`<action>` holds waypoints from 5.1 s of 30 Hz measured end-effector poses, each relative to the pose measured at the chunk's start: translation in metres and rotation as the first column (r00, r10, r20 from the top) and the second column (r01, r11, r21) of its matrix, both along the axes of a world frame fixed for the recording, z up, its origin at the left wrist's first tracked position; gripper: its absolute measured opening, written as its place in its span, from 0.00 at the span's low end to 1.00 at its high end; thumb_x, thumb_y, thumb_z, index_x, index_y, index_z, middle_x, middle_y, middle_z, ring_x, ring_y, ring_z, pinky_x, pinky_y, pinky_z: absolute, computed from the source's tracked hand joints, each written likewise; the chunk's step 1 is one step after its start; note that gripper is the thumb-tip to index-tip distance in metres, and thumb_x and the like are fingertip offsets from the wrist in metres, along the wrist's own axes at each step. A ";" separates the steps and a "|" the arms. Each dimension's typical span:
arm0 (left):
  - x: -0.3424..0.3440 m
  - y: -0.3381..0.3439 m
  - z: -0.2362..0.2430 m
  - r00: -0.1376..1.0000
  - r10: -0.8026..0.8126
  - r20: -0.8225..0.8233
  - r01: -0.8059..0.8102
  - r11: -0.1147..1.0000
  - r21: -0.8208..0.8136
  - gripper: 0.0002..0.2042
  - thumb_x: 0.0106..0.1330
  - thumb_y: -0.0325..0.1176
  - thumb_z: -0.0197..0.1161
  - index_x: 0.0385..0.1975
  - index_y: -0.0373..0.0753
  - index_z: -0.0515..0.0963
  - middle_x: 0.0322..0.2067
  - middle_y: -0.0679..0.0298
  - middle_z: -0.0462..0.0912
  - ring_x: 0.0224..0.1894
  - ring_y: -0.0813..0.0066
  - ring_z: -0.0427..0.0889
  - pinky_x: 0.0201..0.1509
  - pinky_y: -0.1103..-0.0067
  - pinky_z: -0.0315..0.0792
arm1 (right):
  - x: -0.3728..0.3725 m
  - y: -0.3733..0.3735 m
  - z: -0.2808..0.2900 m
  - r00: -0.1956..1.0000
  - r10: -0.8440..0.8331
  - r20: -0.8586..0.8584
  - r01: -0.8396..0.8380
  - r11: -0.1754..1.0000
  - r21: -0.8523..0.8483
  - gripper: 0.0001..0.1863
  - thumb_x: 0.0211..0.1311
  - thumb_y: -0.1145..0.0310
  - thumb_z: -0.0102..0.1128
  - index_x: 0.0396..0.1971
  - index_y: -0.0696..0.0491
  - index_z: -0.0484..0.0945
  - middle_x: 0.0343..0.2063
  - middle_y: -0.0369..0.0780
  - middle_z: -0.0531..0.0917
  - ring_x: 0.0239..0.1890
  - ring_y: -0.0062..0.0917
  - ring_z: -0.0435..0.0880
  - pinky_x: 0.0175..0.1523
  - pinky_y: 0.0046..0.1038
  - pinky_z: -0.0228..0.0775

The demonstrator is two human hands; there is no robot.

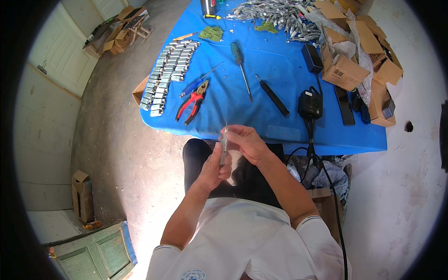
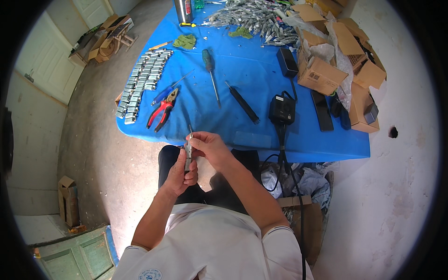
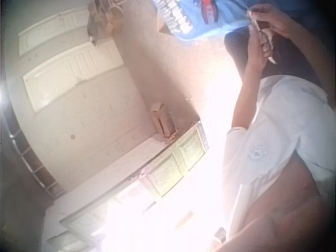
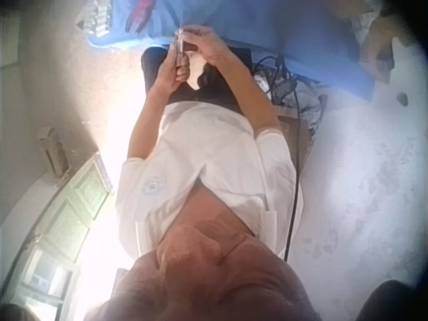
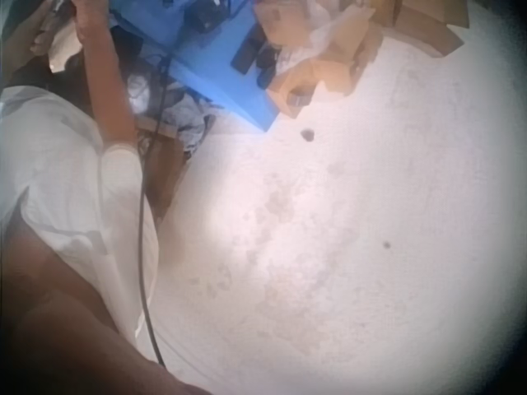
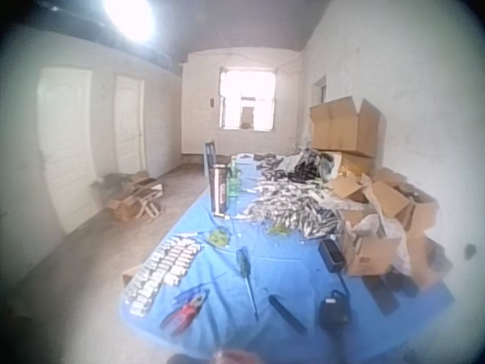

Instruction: The person sits at a blue table and uses a screwdriver to pry open cylindrical battery casings. They remove internal components and place the opened batteries into a cardboard box on the floor. The person repeatedly picks up batteries, opens them, and discards the casings.

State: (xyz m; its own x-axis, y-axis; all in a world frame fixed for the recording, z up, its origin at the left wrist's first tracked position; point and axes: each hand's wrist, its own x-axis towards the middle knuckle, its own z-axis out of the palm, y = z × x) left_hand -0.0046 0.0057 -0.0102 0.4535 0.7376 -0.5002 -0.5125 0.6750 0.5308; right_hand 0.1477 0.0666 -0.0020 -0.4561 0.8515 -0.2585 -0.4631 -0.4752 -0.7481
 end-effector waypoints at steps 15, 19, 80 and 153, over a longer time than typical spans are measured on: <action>-0.008 -0.003 -0.005 0.997 -0.007 -0.072 0.016 0.991 0.130 0.26 0.65 0.63 0.47 0.23 0.42 0.68 0.14 0.73 0.60 0.14 0.85 0.56 0.16 0.87 0.49 | 0.002 -0.003 0.005 0.992 0.023 0.125 -0.027 0.999 0.034 0.10 0.64 0.67 0.57 0.41 0.56 0.79 0.33 0.37 0.82 0.34 0.18 0.79 0.39 0.21 0.72; -0.007 -0.003 -0.003 0.984 -0.042 -0.171 0.069 0.986 0.155 0.26 0.65 0.63 0.47 0.24 0.42 0.68 0.15 0.73 0.61 0.14 0.86 0.56 0.16 0.87 0.49 | 0.002 -0.004 0.003 0.980 0.023 0.198 -0.031 0.999 0.037 0.11 0.66 0.64 0.55 0.41 0.54 0.79 0.31 0.32 0.81 0.30 0.13 0.75 0.36 0.16 0.67; -0.020 0.023 -0.003 0.890 0.042 -0.454 0.023 0.990 0.138 0.19 0.63 0.52 0.61 0.22 0.45 0.65 0.15 0.78 0.56 0.14 0.90 0.50 0.15 0.87 0.44 | 0.087 0.016 0.044 0.528 -0.408 0.745 0.110 0.903 0.416 0.17 0.62 0.68 0.52 0.51 0.56 0.74 0.27 0.43 0.78 0.28 0.29 0.77 0.35 0.28 0.68; -0.016 0.033 -0.016 0.730 0.107 -0.675 0.149 0.939 0.309 0.18 0.65 0.48 0.61 0.25 0.37 0.75 0.15 0.76 0.65 0.16 0.89 0.60 0.17 0.85 0.52 | 0.049 -0.022 0.097 0.207 -0.563 0.800 -0.543 0.614 0.573 0.10 0.48 0.69 0.63 0.33 0.51 0.84 0.24 0.39 0.80 0.22 0.32 0.78 0.28 0.30 0.69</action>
